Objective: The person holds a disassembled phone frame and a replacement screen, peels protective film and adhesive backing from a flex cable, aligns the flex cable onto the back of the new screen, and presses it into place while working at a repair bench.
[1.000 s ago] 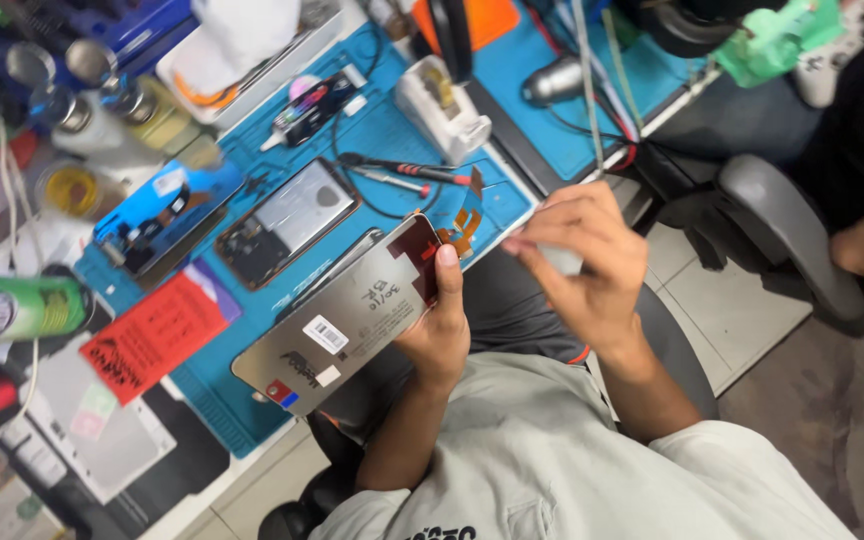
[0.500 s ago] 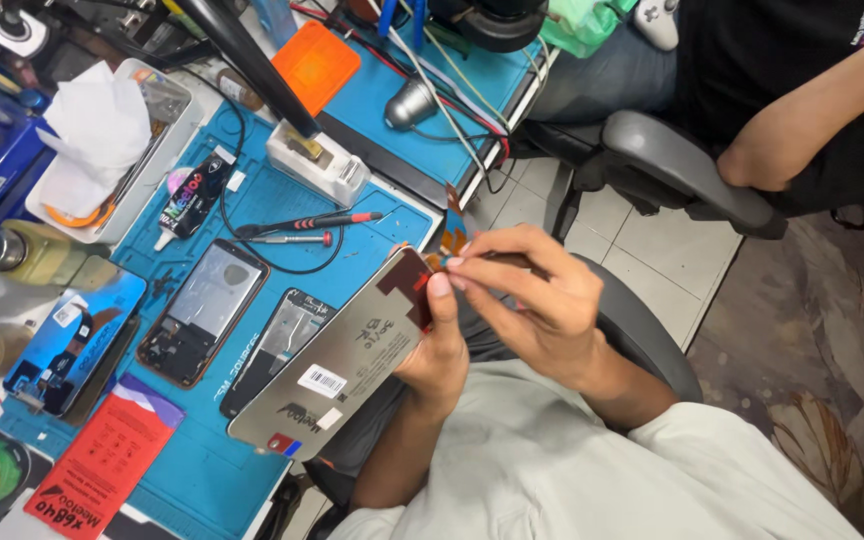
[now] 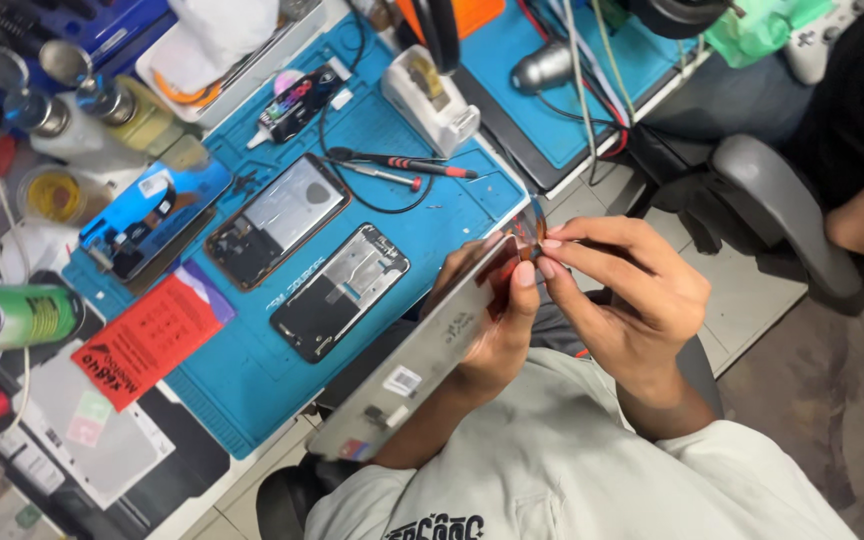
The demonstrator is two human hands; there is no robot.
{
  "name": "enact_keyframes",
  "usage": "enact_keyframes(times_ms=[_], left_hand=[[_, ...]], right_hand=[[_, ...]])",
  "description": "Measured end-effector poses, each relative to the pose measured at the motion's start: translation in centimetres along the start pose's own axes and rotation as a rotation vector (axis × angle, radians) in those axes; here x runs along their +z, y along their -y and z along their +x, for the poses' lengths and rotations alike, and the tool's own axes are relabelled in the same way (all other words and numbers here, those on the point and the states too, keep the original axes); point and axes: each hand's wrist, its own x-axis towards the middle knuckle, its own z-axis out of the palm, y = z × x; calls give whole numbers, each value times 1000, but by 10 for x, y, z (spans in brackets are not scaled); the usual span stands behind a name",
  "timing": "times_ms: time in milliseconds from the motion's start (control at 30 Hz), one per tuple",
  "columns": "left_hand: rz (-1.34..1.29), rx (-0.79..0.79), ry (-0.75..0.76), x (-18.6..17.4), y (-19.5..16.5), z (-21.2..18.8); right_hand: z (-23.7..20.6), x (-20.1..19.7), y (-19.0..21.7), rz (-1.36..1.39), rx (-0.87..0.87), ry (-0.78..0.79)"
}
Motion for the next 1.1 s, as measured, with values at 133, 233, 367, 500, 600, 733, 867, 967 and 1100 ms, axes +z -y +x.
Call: enact_keyframes(times_ms=[133, 233, 367, 500, 600, 733, 867, 967, 1100], left_hand=[[142, 206, -104, -1, -2, 4], [199, 261, -111, -4, -2, 6], [209, 311, -115, -9, -3, 9], [243, 384, -180, -12, -3, 10], [266, 394, -184, -17, -5, 10], [294, 407, -240, -20, -8, 10], [329, 397, -267, -25, -12, 10], [351, 371, -277, -27, -15, 10], [376, 363, -274, -28, -15, 11]], right_hand=[[5, 3, 1, 30, -22, 35], [7, 5, 0, 69, -40, 59], [11, 8, -1, 110, -53, 82], [14, 13, 0, 128, -65, 109], [17, 16, 3, 151, -80, 142], [22, 21, 7, 169, -89, 180], [25, 24, 11, 162, -112, 209], [26, 27, 12, 157, -134, 214], [27, 27, 12, 132, -148, 234]])
